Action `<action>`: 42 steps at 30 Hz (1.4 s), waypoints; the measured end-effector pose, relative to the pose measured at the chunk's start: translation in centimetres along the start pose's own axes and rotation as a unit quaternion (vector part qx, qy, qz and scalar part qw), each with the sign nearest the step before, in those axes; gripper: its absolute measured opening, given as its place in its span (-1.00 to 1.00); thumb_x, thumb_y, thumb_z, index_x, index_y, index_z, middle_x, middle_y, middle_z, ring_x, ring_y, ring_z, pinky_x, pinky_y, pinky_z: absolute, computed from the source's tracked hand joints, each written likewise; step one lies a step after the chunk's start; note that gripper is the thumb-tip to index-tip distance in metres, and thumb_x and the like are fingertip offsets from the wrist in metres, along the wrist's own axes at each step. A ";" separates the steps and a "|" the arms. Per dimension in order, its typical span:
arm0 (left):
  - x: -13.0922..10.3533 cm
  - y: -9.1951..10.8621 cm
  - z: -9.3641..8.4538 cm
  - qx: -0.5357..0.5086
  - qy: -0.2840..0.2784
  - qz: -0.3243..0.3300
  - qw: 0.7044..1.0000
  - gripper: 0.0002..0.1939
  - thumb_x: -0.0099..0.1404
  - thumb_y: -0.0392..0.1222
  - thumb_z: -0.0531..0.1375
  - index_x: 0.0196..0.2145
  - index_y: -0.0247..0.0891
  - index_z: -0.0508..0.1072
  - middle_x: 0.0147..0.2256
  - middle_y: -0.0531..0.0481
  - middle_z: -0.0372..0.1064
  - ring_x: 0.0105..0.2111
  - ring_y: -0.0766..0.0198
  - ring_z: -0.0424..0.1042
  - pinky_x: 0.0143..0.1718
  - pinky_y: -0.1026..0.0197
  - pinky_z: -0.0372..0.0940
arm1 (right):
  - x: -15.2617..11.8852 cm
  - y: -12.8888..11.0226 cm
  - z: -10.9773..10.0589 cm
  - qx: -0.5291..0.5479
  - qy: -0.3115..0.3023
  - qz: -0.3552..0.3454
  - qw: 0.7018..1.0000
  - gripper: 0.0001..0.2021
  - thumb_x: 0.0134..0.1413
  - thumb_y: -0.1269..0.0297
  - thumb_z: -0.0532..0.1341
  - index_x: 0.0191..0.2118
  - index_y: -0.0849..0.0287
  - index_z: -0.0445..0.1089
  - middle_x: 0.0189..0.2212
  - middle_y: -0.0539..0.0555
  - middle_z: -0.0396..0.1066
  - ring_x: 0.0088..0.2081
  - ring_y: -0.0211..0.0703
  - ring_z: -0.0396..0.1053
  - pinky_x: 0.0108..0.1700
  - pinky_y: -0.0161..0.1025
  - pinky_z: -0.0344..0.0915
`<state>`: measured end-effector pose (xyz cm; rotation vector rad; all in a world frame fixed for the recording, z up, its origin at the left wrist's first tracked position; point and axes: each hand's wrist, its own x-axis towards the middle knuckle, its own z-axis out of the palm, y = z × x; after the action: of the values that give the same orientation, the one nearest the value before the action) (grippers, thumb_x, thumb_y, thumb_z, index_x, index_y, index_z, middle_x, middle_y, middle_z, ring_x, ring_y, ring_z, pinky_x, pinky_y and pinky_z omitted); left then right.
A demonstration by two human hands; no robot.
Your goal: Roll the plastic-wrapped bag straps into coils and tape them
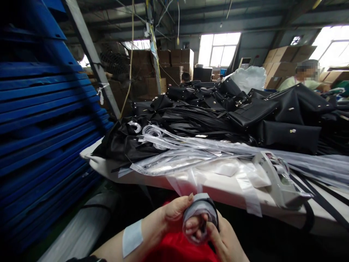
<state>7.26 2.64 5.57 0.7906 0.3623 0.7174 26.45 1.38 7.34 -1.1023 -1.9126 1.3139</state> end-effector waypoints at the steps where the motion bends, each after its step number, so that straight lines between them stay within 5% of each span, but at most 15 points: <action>1: -0.2 0.0 -0.3 0.027 0.035 0.012 0.999 -0.22 0.19 0.47 0.01 -0.27 -0.42 0.49 -0.64 0.09 0.16 -0.58 0.31 0.26 -0.37 0.17 0.27 | 0.3 -0.5 -0.3 -0.021 -0.015 0.002 1.000 -0.50 0.24 -0.18 -0.04 -0.17 0.12 0.43 -0.31 0.14 0.51 -0.27 0.01 0.45 -0.18 -0.19 0.39; 3: -0.6 0.2 -0.9 0.145 0.136 0.051 0.979 -0.30 0.23 0.38 0.07 -0.20 -0.42 0.48 -0.49 -0.01 0.30 -0.45 0.25 0.34 -0.29 0.15 0.29 | 0.8 -1.2 -1.0 -0.059 -0.076 0.025 0.995 -0.59 0.25 -0.09 0.04 -0.18 0.12 0.44 -0.27 0.10 0.52 -0.21 0.01 0.45 -0.10 -0.20 0.35; 5: -1.0 0.0 -1.0 0.310 0.195 0.082 0.927 -0.42 0.32 0.22 0.07 -0.03 -0.37 0.44 -0.28 -0.11 0.40 -0.26 0.19 0.39 -0.16 0.15 0.30 | 1.0 -1.0 -1.2 -0.084 -0.140 0.064 0.984 -0.65 0.25 -0.01 0.09 -0.21 0.14 0.47 -0.30 0.06 0.53 -0.25 -0.04 0.45 -0.15 -0.25 0.35; 9: -1.9 -3.0 -0.2 0.574 0.126 0.016 0.809 -0.64 0.40 -0.15 -0.01 0.06 -0.18 0.42 -0.11 -0.12 0.46 -0.13 0.13 0.43 -0.05 0.10 0.30 | 0.1 1.5 1.2 -0.115 -0.208 0.112 0.965 -0.75 0.21 0.21 0.11 -0.27 0.19 0.51 -0.32 0.05 0.56 -0.30 -0.11 0.47 -0.26 -0.34 0.31; 11: -2.3 -5.3 -0.2 0.607 0.149 -0.012 0.780 -0.69 0.35 -0.22 0.04 -0.02 -0.19 0.47 -0.17 -0.10 0.50 -0.19 0.13 0.46 -0.12 0.13 0.32 | -0.1 2.4 2.0 -0.152 -0.225 0.128 0.954 -0.79 0.15 0.28 0.13 -0.31 0.19 0.52 -0.37 0.05 0.56 -0.36 -0.14 0.47 -0.34 -0.36 0.28; 14: -2.8 -8.0 -1.1 0.572 0.221 0.014 0.790 -0.82 0.28 -0.24 0.13 -0.19 -0.23 0.49 -0.25 -0.08 0.51 -0.26 0.17 0.48 -0.21 0.21 0.33 | 1.8 1.6 0.4 -0.223 -0.205 0.104 0.947 -0.86 0.04 0.24 0.24 -0.35 0.14 0.53 -0.42 0.01 0.55 -0.41 -0.15 0.45 -0.38 -0.34 0.26; 17: -3.0 -8.9 -2.5 0.522 0.247 0.065 0.814 -0.91 0.24 -0.26 0.16 -0.38 -0.24 0.47 -0.30 -0.07 0.52 -0.29 0.20 0.48 -0.22 0.25 0.33 | 7.5 -0.1 -4.0 -0.290 -0.068 0.041 0.954 -0.78 0.20 0.22 0.12 -0.29 0.12 0.51 -0.30 0.06 0.55 -0.24 -0.11 0.46 -0.18 -0.29 0.31; 20: -3.1 -8.7 -3.7 0.474 0.242 0.100 0.841 -0.90 0.20 -0.23 0.19 -0.44 -0.25 0.47 -0.28 -0.11 0.53 -0.27 0.20 0.48 -0.21 0.25 0.34 | 14.7 0.1 -8.5 -0.454 0.069 0.046 0.887 -0.69 0.30 0.29 -0.01 -0.13 0.14 0.49 -0.11 0.12 0.52 -0.08 -0.10 0.42 -0.05 -0.27 0.29; 25: -3.6 -8.3 -5.7 0.402 0.198 0.020 0.894 -0.71 0.29 -0.04 0.14 -0.33 -0.30 0.54 -0.31 -0.12 0.52 -0.27 0.20 0.46 -0.19 0.24 0.32 | 22.6 3.3 -11.6 -0.546 0.090 0.104 0.826 -0.68 0.29 0.34 0.02 -0.09 0.28 0.50 -0.10 0.27 0.49 -0.06 0.03 0.41 -0.02 -0.18 0.24; 29: -4.1 -8.7 -7.3 0.326 0.166 -0.052 0.929 -0.55 0.33 0.12 0.08 -0.10 -0.29 0.52 -0.22 -0.09 0.52 -0.23 0.20 0.46 -0.19 0.25 0.30 | 24.3 4.6 -11.7 -0.590 0.049 0.105 0.799 -0.73 0.25 0.23 0.12 -0.11 0.23 0.52 -0.15 0.22 0.51 -0.09 0.00 0.43 -0.06 -0.23 0.24; 35: -3.9 -8.7 -7.3 0.321 0.164 -0.055 0.931 -0.50 0.29 0.20 0.11 -0.08 -0.26 0.51 -0.18 -0.09 0.50 -0.21 0.20 0.43 -0.15 0.23 0.28 | 25.0 4.4 -11.7 -0.628 -0.012 0.079 0.774 -0.71 0.27 0.22 0.10 -0.18 0.22 0.55 -0.23 0.21 0.52 -0.19 -0.04 0.45 -0.14 -0.23 0.25; 42: -3.9 -7.4 -6.3 0.325 0.156 -0.070 0.930 -0.44 0.26 0.27 0.10 -0.11 -0.29 0.51 -0.22 -0.09 0.50 -0.23 0.20 0.44 -0.19 0.24 0.30 | 24.0 2.6 -11.4 -0.644 0.023 0.051 0.763 -0.75 0.20 0.45 0.07 -0.22 0.29 0.51 -0.22 0.28 0.51 -0.15 0.02 0.44 -0.12 -0.20 0.27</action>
<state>4.37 -0.43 -4.06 1.2631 0.9694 0.5876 24.40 27.92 8.96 -1.7736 -2.7206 -0.2618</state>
